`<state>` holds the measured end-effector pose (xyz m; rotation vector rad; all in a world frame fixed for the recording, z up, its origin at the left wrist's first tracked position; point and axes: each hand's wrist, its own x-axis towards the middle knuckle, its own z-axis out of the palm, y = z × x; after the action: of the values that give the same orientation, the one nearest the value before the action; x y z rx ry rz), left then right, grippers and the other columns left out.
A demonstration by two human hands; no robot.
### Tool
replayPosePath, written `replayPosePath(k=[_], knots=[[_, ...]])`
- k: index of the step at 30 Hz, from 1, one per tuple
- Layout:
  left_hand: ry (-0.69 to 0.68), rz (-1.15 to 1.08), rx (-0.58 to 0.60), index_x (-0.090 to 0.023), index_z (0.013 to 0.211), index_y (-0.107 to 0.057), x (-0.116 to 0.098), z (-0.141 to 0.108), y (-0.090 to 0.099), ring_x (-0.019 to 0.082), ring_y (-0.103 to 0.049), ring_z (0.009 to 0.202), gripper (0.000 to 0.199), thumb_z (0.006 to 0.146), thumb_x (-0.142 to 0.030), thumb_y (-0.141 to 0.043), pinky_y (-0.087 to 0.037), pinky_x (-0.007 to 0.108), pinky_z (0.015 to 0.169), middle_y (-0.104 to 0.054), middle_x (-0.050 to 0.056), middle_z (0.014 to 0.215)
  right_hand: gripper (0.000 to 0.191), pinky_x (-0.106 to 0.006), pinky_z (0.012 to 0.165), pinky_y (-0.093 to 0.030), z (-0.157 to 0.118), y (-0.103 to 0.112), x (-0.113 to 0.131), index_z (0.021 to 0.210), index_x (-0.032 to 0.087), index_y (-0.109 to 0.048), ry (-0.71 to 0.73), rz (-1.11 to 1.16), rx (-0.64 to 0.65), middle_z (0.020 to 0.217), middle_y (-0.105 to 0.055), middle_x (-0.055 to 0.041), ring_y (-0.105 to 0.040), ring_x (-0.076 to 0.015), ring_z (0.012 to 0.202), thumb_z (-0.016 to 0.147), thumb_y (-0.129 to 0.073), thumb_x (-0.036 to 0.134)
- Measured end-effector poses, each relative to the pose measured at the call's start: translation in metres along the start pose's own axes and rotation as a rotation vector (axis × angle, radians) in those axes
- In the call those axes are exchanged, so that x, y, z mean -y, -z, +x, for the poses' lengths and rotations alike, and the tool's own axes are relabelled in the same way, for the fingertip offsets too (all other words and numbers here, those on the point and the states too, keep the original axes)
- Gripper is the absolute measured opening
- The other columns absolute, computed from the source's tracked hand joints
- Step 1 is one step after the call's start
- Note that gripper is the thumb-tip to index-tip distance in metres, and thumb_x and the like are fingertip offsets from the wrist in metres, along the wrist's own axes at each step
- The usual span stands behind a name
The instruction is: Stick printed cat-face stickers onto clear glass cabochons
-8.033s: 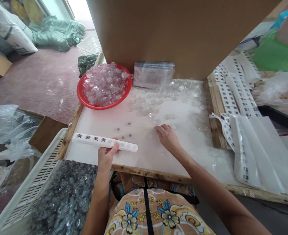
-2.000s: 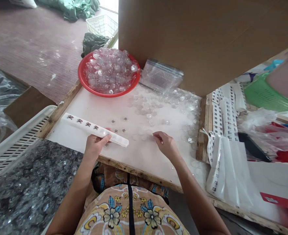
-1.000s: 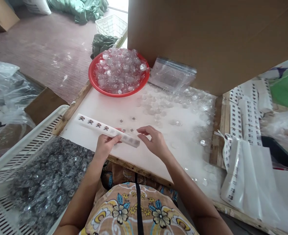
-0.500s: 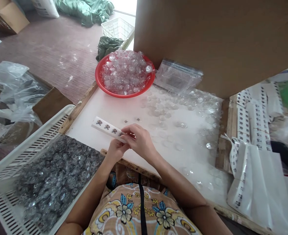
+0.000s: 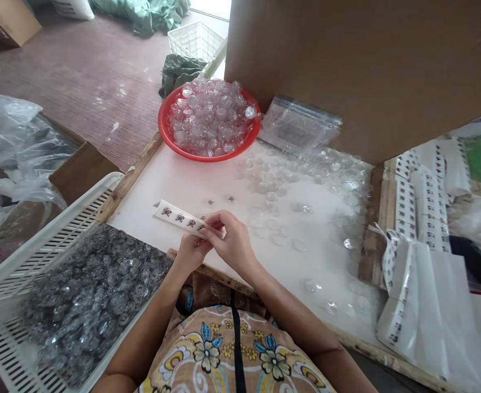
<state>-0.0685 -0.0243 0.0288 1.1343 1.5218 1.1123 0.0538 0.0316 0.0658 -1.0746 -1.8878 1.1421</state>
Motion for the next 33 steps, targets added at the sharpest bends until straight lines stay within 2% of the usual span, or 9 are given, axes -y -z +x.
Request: replayPosePath(k=[2,7,12,16,21,25,27,29,33], knots=[[-0.004,0.001,-0.005,-0.019,0.077,-0.073,-0.001,0.0,0.0,0.026,-0.067,0.081,0.019,0.078,-0.036,-0.064,-0.052,0.035,0.076,-0.074,0.004,0.079,0.008,-0.031,0.074,-0.049,0.001,-0.001,-0.001,0.088,0.023,-0.063,-0.021,0.04,0.001,0.086,-0.068,-0.0014,-0.062,-0.0171,0.08,0.08,-0.065,0.021],[0.01,0.029,-0.029,-0.02,0.064,-0.069,-0.003,-0.003,-0.002,0.026,-0.066,0.074,0.02,0.076,-0.036,-0.066,-0.052,0.036,0.072,-0.068,0.002,0.064,0.007,-0.03,0.071,-0.051,0.0,-0.003,-0.002,0.073,0.022,-0.063,-0.09,0.152,-0.032,0.08,-0.069,-0.0006,-0.063,-0.0155,0.072,0.076,-0.068,0.02],[-0.016,0.066,-0.015,-0.019,0.07,-0.071,-0.005,-0.004,-0.002,0.024,-0.066,0.072,0.018,0.078,-0.034,-0.065,-0.051,0.033,0.067,-0.07,0.003,0.069,0.011,-0.029,0.072,-0.052,0.0,0.0,0.0,0.087,0.022,-0.068,-0.111,0.184,-0.024,0.084,-0.071,-0.001,-0.064,-0.0153,0.074,0.076,-0.069,0.021],[-0.049,0.048,-0.02,-0.018,0.064,-0.066,-0.007,-0.004,-0.004,0.022,-0.064,0.068,0.02,0.077,-0.033,-0.065,-0.051,0.03,0.064,-0.065,0.002,0.059,0.003,-0.028,0.067,-0.051,-0.001,0.001,-0.002,0.077,0.022,-0.07,-0.113,0.207,-0.063,0.076,-0.07,-0.0005,-0.064,-0.0156,0.07,0.074,-0.07,0.02],[-0.047,0.04,-0.05,-0.017,0.054,-0.059,-0.001,-0.005,-0.008,0.018,-0.06,0.061,0.028,0.077,-0.031,-0.063,-0.047,0.027,0.059,-0.058,-0.001,0.05,0.01,-0.032,0.075,-0.051,-0.012,-0.008,0.0,0.075,0.023,-0.067,0.08,0.068,-0.184,0.082,-0.07,-0.0014,-0.065,-0.0171,0.08,0.081,-0.064,0.016],[0.051,-0.08,-0.063,-0.014,0.067,-0.069,-0.001,-0.004,-0.004,0.02,-0.062,0.064,0.022,0.075,-0.034,-0.069,-0.049,0.028,0.059,-0.067,0.002,0.062,0.011,-0.036,0.085,-0.049,-0.014,0.003,0.003,0.078,0.024,-0.066,0.257,-0.037,-0.227,0.096,-0.07,-0.0047,-0.063,-0.0189,0.093,0.087,-0.06,0.019],[0.123,-0.186,-0.088,-0.013,0.085,-0.074,-0.005,-0.004,0.005,0.024,-0.067,0.076,0.027,0.072,-0.037,-0.074,-0.054,0.031,0.068,-0.073,0.006,0.078,0.006,-0.034,0.08,-0.05,-0.007,0.021,-0.005,0.081,0.023,-0.065,0.171,0.02,-0.255,0.091,-0.068,-0.005,-0.062,-0.0182,0.089,0.086,-0.062,0.024],[0.181,-0.235,-0.136,-0.012,0.099,-0.073,-0.009,-0.005,0.02,0.026,-0.068,0.086,0.039,0.07,-0.037,-0.077,-0.056,0.034,0.074,-0.075,0.008,0.091,0.008,-0.029,0.069,-0.049,0.001,0.042,-0.02,0.082,0.021,-0.062,-0.015,0.077,-0.26,0.08,-0.065,-0.0028,-0.061,-0.0157,0.075,0.085,-0.062,0.028],[0.177,-0.238,-0.282,-0.012,0.099,-0.073,-0.008,-0.01,0.053,0.025,-0.069,0.082,0.043,0.067,-0.04,-0.08,-0.059,0.034,0.071,-0.074,0.008,0.086,0.015,-0.024,0.054,-0.039,0.004,0.062,-0.057,0.075,0.019,-0.06,-0.288,0.01,-0.064,0.064,-0.058,0.0015,-0.05,-0.0117,0.057,0.08,-0.063,0.034]])
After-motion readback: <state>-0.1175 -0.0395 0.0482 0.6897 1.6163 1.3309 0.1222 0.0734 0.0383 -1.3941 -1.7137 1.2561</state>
